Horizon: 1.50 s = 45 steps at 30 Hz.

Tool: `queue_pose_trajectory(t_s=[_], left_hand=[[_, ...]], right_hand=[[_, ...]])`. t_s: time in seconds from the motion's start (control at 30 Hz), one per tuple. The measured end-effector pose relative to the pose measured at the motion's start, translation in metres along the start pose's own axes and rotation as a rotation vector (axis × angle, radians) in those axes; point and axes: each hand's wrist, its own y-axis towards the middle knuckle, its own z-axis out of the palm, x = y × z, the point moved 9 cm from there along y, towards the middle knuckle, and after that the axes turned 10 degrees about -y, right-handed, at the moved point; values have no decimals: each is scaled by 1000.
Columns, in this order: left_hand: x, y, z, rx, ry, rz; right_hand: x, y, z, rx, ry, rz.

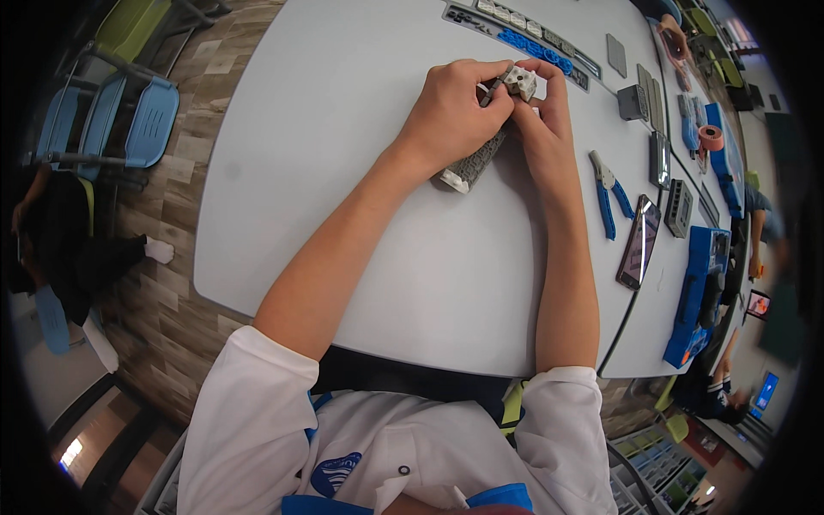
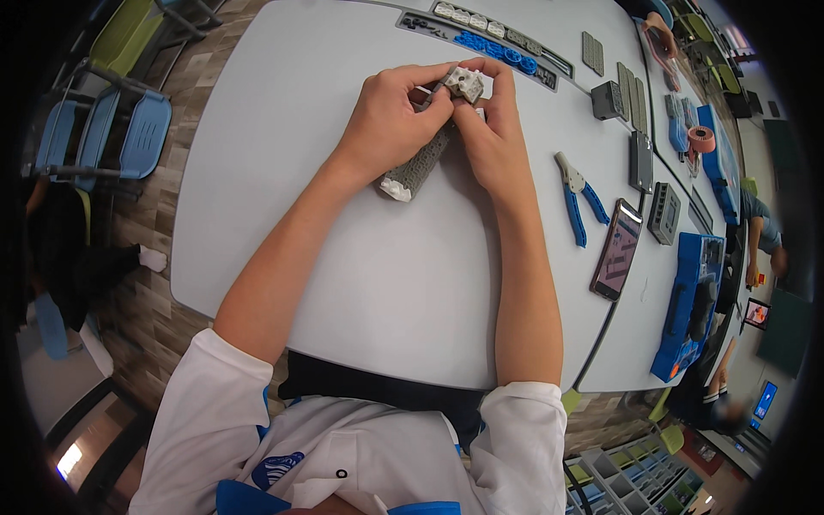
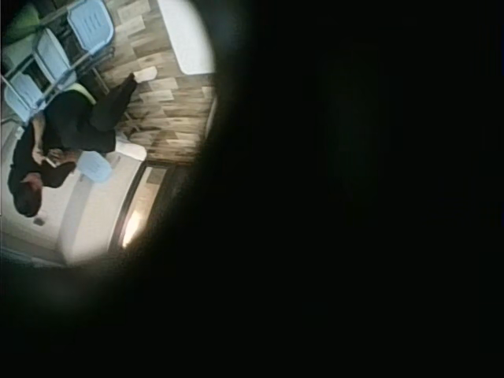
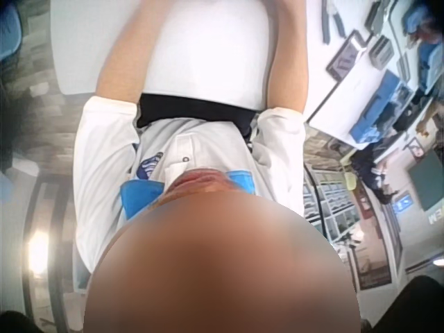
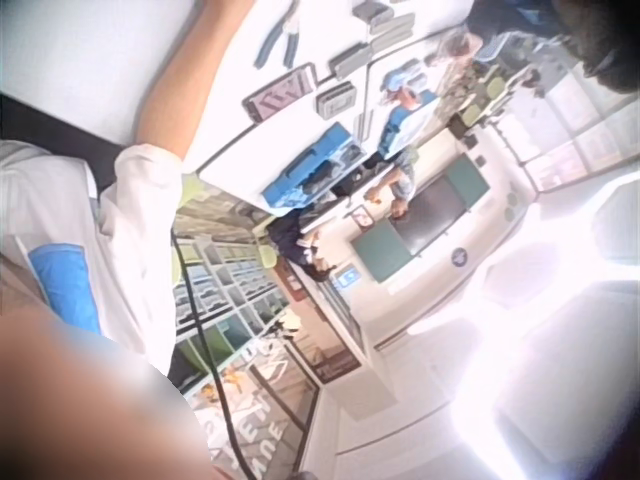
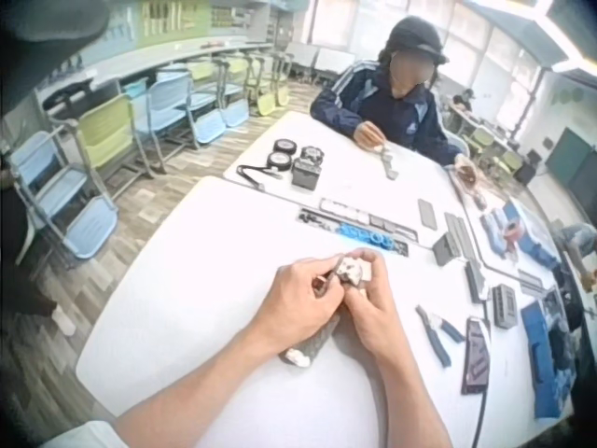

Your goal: The person assembles a long gray mechanical component by attaching small white and blue pieces. They pick up parts from the table, align them, and press them into place on the main assembly.

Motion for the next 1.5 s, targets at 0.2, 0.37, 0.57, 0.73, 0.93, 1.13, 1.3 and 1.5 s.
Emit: queue_pose_trajectory(t_s=[0.2, 0.37, 0.57, 0.73, 0.93, 1.13, 1.3, 1.5], left_hand=[[20, 6, -13, -20, -45, -213], [24, 14, -45, -98, -85, -191], [34, -2, -4, 99, -538, -433], [24, -19, 29, 284, -657, -585], [23, -20, 28, 230, -659, -531], [27, -13, 13, 84, -746, -505], [27, -11, 9, 56, -893, -478], [31, -11, 11, 80, -1018, -469]], right_hand=[[0, -6, -6, 44, 71, 11], [-2, -12, -15, -39, 176, 63], [5, -10, -10, -71, 249, 20], [15, -4, -19, -141, 90, -46], [12, -1, -30, -233, -146, -80], [-17, 5, -33, -161, 368, 20], [5, -2, -25, -206, 141, -111], [27, -8, -23, -280, 33, -170]])
